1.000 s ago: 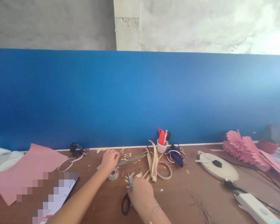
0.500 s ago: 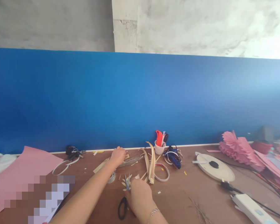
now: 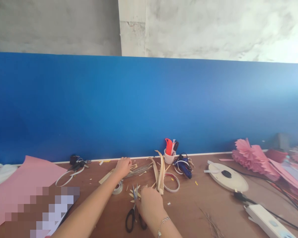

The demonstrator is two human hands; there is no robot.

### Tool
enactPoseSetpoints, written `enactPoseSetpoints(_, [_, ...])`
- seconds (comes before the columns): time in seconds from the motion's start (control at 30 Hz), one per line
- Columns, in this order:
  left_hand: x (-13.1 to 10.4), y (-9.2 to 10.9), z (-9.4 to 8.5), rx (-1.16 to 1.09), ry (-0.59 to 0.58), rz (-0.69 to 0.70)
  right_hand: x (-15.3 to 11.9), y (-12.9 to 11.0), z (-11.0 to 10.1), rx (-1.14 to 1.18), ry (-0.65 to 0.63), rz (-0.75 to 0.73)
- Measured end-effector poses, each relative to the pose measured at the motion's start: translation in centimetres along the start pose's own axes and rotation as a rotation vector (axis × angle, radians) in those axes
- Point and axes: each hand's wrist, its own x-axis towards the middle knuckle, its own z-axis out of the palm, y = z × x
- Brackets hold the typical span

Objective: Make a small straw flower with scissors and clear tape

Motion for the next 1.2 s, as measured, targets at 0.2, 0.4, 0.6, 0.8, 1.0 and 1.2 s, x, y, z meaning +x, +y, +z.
enactPoseSetpoints(0.2, [0.3, 0.9, 0.1, -0.020, 0.004, 0.043, 0.4, 0.4, 0.5, 0.001, 0.012, 0.016])
enactPoseSetpoints(0.4, [0.7, 1.3, 0.7, -0.008, 0.012, 0.029, 1.9, 2.0, 1.9, -0.016, 0.149, -0.028])
enactPoseSetpoints(0.6, [0.5, 1.7, 0.0, -0.027, 0.047, 0.018, 2.6, 3.5, 2.5, -0.179, 0.193, 0.141])
enactPoseSetpoints(0.8, [0.1, 2.1, -0.4, -0.066, 0.047, 0.056, 3.5, 5.4, 1.8, -0.155, 0.154, 0.196])
enactPoseSetpoints(1.0, [-0.2, 3.0, -0.2, -0.095, 0.039, 0.085, 4.3, 7.3, 1.0, -0.140, 0.176, 0.213])
enactPoseSetpoints(1.2, [-0.3, 5.8, -0.3, -0.112, 0.094, 0.175, 3.8, 6.6, 1.0, -0.150, 0.173, 0.214])
